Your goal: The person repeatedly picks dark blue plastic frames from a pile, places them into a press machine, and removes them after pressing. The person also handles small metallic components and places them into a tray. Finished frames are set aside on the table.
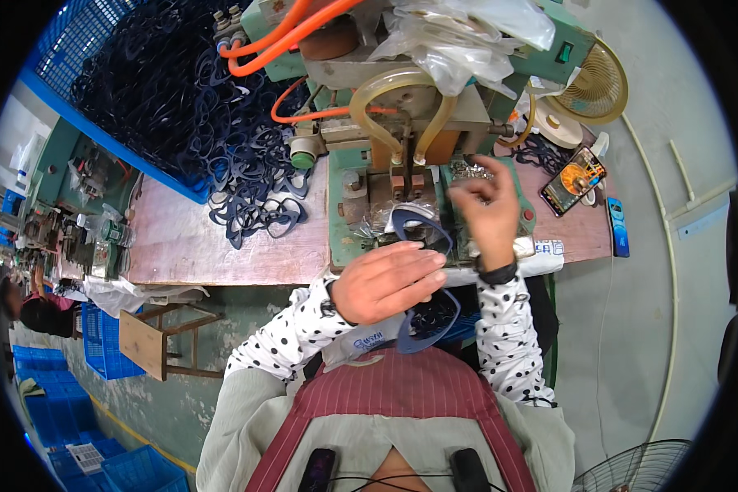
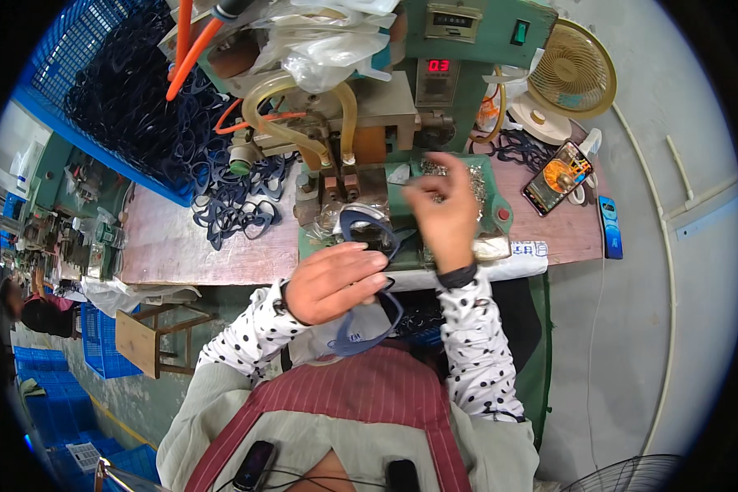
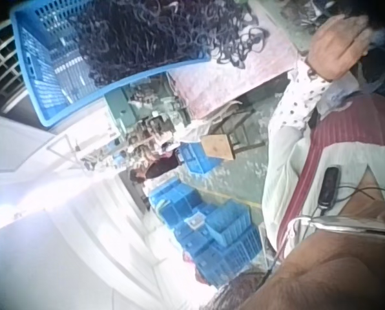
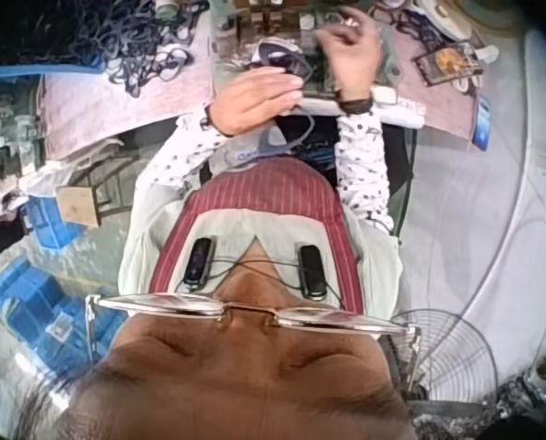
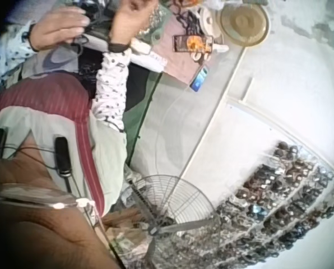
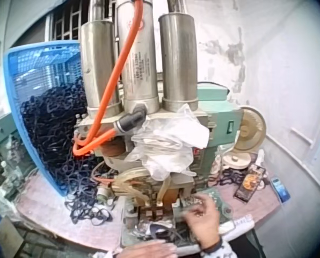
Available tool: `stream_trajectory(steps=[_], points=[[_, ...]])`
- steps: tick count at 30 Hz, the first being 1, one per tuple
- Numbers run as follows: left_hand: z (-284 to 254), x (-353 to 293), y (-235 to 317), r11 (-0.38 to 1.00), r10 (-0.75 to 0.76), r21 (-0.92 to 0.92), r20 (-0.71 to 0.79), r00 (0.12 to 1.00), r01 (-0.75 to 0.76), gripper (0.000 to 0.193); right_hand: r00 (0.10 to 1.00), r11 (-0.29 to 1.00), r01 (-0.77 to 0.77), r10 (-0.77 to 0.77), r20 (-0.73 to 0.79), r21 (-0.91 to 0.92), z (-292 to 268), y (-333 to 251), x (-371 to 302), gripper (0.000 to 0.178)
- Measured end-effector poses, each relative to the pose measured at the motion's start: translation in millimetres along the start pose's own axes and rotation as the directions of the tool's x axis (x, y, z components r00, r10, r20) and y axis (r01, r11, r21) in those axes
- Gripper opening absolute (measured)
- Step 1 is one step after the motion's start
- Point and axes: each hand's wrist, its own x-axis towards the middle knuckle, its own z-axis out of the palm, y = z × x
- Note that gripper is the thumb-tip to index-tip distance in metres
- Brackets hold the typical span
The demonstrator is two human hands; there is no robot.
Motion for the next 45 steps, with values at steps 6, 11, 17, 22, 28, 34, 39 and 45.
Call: stream_trajectory(steps=[6, 11, 17, 22, 28, 34, 39, 45], points=[[9.3, -3.0, 0.0, 0.996, -0.067, -0.065, -0.012, 0.998, 0.066, 0.043, 0.993, 0.845, -0.092, 0.039, -0.112, -0.527, -72.4, 79.7, 4.2, 0.027], [8.9, -6.2, -2.2, 0.990, -0.095, -0.106, -0.045, 0.994, 0.090, 0.039, 0.998, 0.606, 0.032, 0.029, 0.062, -0.795, -70.8, 65.4, -15.4, 0.030], [13.7, -9.5, -0.4, 0.992, -0.082, -0.098, -0.067, 0.994, 0.075, 0.039, 0.993, 0.720, 0.108, -0.105, 0.045, -0.685, -57.1, 92.7, -3.0, 0.014], [9.6, -38.8, 7.8, 0.967, -0.104, 0.214, -0.169, 0.980, 0.140, 0.040, 0.991, 0.865, 0.058, -0.110, -0.075, -0.499, -66.5, 108.5, -4.2, 0.013], [-26.9, -143.6, -72.1, 0.371, -0.723, 0.396, -0.444, 0.529, 0.840, 0.017, 0.977, 0.859, -0.005, -0.105, -0.186, -0.512, -56.8, 100.6, -16.9, 0.013], [-58.9, -227.8, -157.6, -0.199, -0.914, 0.701, -0.385, 0.128, 0.685, 0.058, 0.970, 0.843, -0.017, -0.117, -0.214, -0.537, -48.4, 88.5, -12.0, 0.010], [-28.6, -201.8, -141.6, -0.023, -0.930, 0.635, -0.298, 0.216, 0.773, 0.034, 0.954, 0.818, 0.057, -0.213, -0.209, -0.572, -51.8, 89.6, -18.2, 0.009], [-38.2, -175.9, -104.1, 0.402, -0.828, 0.522, -0.144, 0.542, 0.752, 0.016, 0.968, 0.810, 0.025, -0.166, -0.188, -0.585, -54.0, 75.8, -13.7, 0.006]])
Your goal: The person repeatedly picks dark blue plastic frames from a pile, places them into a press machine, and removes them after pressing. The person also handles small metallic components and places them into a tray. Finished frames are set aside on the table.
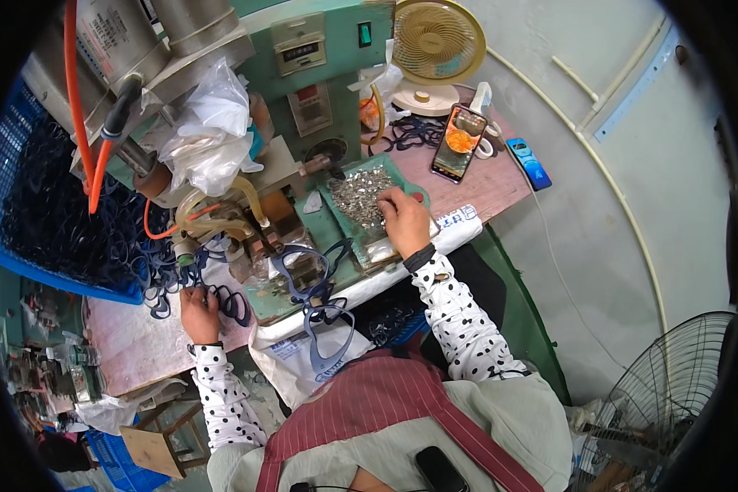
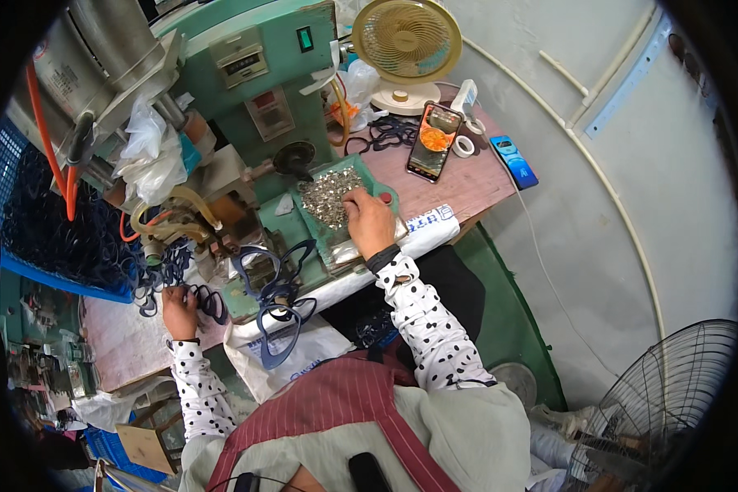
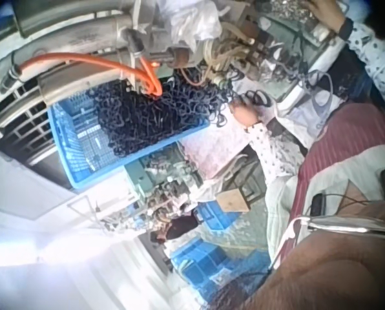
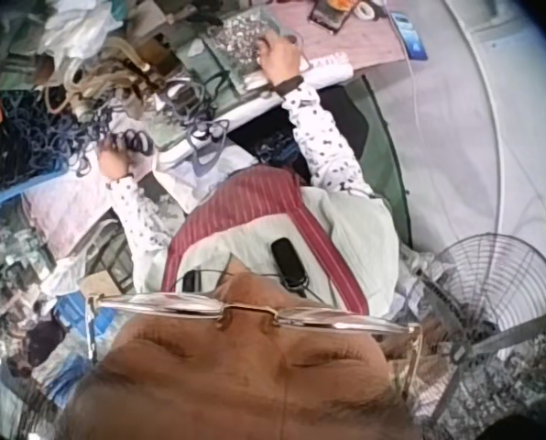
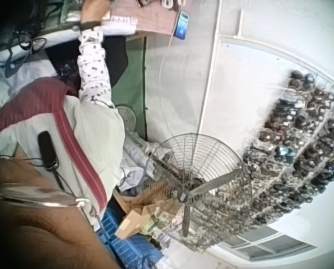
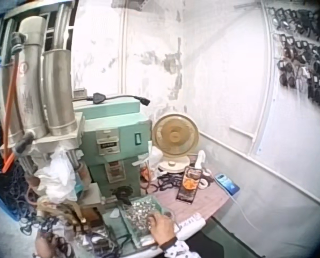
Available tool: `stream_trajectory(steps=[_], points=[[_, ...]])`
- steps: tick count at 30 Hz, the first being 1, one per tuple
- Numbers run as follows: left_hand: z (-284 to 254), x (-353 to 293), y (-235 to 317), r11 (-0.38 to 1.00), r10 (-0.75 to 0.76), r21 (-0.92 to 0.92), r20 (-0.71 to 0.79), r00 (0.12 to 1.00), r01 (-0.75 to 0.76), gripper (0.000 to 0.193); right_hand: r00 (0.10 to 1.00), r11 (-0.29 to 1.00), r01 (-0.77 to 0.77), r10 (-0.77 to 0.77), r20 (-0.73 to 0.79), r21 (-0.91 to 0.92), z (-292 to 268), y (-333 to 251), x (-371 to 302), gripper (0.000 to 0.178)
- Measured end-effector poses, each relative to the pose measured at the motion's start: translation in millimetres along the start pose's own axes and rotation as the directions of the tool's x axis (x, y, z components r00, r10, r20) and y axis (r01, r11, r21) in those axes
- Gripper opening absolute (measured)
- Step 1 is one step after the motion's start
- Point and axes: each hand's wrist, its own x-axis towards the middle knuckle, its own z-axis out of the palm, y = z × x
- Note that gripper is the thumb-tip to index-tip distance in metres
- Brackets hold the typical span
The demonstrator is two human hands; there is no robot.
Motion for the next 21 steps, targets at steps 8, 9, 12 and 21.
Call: stream_trajectory(steps=[8, 9, 12, 21], points=[[-37.7, 3.7, 36.8, 0.979, -0.201, -0.091, -0.294, 0.934, 0.182, 0.017, 0.990, 0.902, -0.021, -0.041, 0.134, 0.430, -6.0, -64.7, 4.5, 0.015], [-46.7, 6.5, 58.8, 0.966, -0.246, -0.153, -0.296, 0.923, 0.209, 0.017, 0.982, 0.872, -0.063, -0.033, 0.188, 0.486, -11.6, -77.1, 3.8, 0.015], [-49.4, 3.7, 76.7, 0.931, -0.197, -0.360, -0.352, 0.915, 0.062, 0.012, 0.926, 0.784, -0.195, -0.051, 0.375, 0.589, -23.8, -110.7, 1.8, 0.015], [-80.1, 3.3, 136.9, 0.893, 0.160, -0.317, -0.438, 0.885, -0.319, 0.022, 0.875, 0.806, -0.286, -0.001, 0.483, 0.519, -16.3, -146.9, 1.9, 0.039]])
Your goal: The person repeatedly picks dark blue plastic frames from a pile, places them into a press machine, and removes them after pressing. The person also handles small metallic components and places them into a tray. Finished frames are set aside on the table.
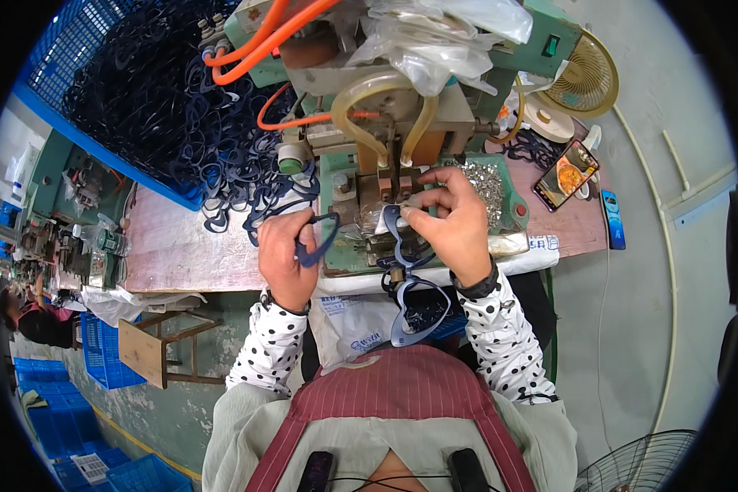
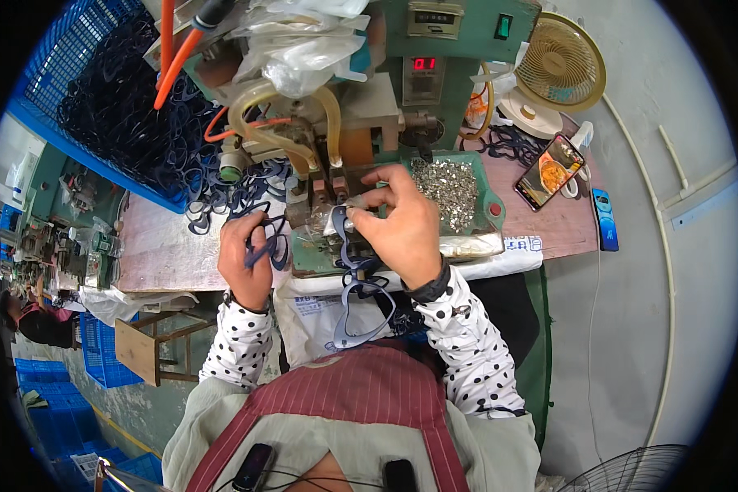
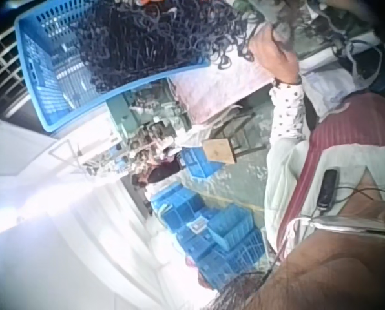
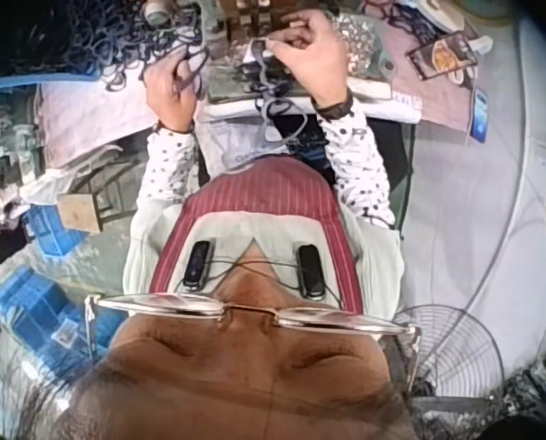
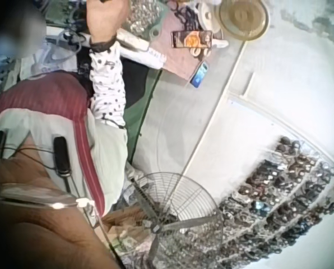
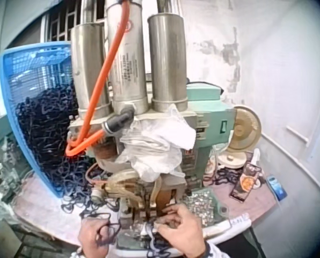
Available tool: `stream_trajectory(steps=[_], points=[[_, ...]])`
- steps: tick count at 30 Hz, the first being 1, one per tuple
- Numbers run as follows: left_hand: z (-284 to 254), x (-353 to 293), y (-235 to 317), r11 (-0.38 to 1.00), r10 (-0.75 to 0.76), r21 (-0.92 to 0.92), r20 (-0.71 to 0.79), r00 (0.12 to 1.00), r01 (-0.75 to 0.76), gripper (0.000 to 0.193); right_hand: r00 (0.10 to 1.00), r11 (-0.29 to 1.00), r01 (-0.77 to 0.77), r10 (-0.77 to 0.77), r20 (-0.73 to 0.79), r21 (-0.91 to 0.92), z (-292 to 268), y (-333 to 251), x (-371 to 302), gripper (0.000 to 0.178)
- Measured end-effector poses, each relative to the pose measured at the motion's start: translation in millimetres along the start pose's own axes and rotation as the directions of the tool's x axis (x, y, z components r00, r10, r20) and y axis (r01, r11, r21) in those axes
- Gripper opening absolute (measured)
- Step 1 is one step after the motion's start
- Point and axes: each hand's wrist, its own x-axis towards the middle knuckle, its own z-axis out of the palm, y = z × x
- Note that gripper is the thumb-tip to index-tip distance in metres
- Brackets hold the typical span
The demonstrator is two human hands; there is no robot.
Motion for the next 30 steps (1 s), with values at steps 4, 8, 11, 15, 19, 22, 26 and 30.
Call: stream_trajectory(steps=[4, 8, 11, 15, 19, 22, 26, 30], points=[[-0.8, 5.1, 13.3, 0.974, 0.218, -0.051, -0.026, 0.976, -0.219, 0.034, 1.000, 0.984, 0.015, -0.012, -0.021, 0.175, 14.3, -2.0, 3.7, 0.048], [-1.9, 8.0, 33.3, 0.886, 0.434, -0.243, 0.135, 0.891, -0.395, 0.038, 0.996, 0.980, 0.029, -0.012, -0.086, 0.199, 18.7, 4.1, 2.6, 0.055], [10.4, 7.0, 40.2, 0.776, 0.588, -0.414, 0.200, 0.784, -0.476, 0.036, 0.997, 0.997, 0.000, 0.006, -0.072, 0.081, 9.3, 4.6, 3.2, 0.052], [27.9, 8.3, 49.8, 0.747, 0.608, -0.474, 0.205, 0.767, -0.466, 0.040, 0.909, 0.940, 0.110, -0.227, -0.348, -0.324, -42.7, 60.3, 25.5, 0.043], [32.8, 3.9, 47.3, 0.763, 0.568, -0.493, 0.203, 0.797, -0.418, 0.046, 0.937, 0.835, -0.111, -0.093, -0.336, -0.539, -90.1, 135.5, 24.9, 0.030], [31.1, 0.7, 47.1, 0.778, 0.539, -0.492, 0.206, 0.817, -0.390, 0.048, 0.962, 0.831, -0.100, -0.060, -0.266, -0.547, -94.5, 128.0, 12.5, 0.029], [32.3, 1.8, 46.2, 0.771, 0.531, -0.511, 0.186, 0.827, -0.380, 0.044, 0.966, 0.524, -0.017, -0.212, -0.149, -0.851, -80.5, 125.1, -0.2, 0.026], [35.6, -2.6, 46.6, 0.767, 0.539, -0.497, 0.157, 0.828, -0.405, 0.040, 0.951, 0.628, -0.005, -0.237, -0.197, -0.778, -77.4, 142.7, 12.7, 0.015]])
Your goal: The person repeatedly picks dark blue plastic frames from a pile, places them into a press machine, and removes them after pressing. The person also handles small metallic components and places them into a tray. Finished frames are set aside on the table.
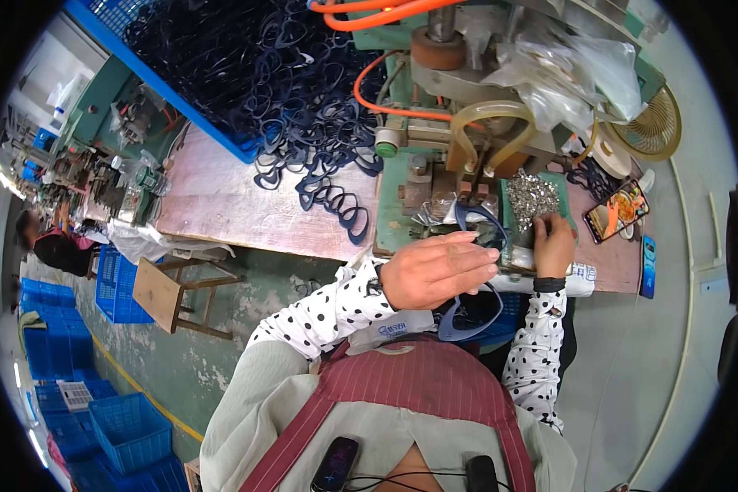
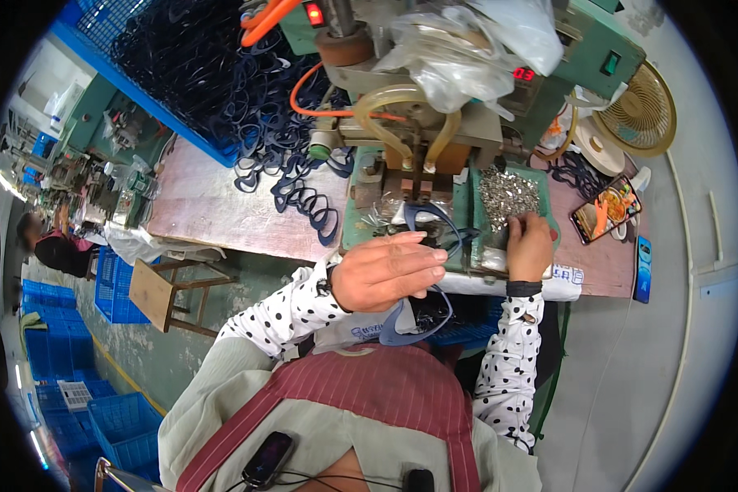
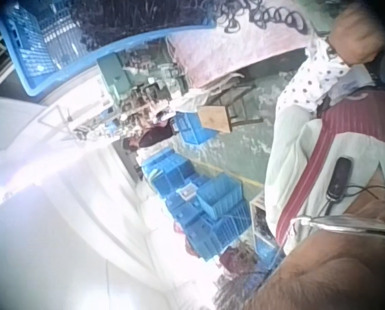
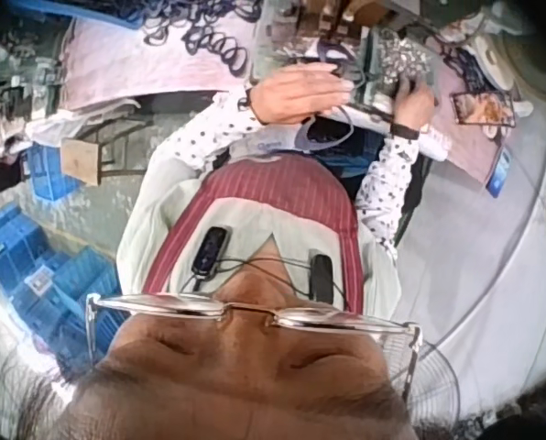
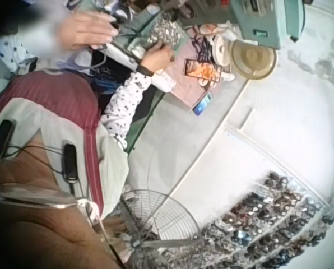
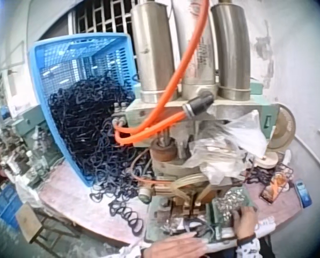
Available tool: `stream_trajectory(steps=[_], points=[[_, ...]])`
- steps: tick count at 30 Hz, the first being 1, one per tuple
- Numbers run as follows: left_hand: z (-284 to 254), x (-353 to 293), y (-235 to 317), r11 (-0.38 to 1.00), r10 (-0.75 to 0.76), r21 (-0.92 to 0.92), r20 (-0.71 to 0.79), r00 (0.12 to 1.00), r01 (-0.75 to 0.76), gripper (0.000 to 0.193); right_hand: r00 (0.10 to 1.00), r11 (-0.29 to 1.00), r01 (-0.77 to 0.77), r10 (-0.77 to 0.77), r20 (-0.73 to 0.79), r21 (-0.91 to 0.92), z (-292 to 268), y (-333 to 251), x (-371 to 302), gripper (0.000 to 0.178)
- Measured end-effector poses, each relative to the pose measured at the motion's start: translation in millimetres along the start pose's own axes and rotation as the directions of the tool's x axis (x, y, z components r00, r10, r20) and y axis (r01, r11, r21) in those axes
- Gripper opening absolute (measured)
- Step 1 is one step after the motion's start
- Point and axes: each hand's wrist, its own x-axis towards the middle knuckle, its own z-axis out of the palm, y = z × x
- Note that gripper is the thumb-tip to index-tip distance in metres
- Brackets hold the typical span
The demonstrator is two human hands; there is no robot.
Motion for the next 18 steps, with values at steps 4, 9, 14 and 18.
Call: stream_trajectory(steps=[4, 9, 14, 18], points=[[-8.1, -11.6, 8.6, 0.988, -0.027, 0.154, 0.019, 0.999, 0.023, 0.032, 0.996, 0.976, -0.024, 0.043, -0.082, 0.218, 3.6, 7.5, 4.0, 0.014], [-38.4, -59.9, -29.9, 0.928, -0.129, 0.334, -0.132, 0.983, 0.166, 0.016, 0.991, 0.960, -0.102, 0.121, -0.056, 0.262, 3.4, 4.1, -1.0, 0.015], [-76.4, -105.2, -109.9, 0.496, -0.522, 0.625, -0.341, 0.782, 0.603, 0.013, 0.985, 0.951, -0.119, 0.150, -0.089, 0.285, -3.5, -2.4, -6.8, 0.014], [-82.8, -159.1, -187.4, -0.046, -0.680, 0.819, -0.445, 0.583, 0.571, 0.053, 0.977, 0.976, -0.006, 0.053, -0.206, 0.219, 16.6, 13.7, -9.9, 0.014]])
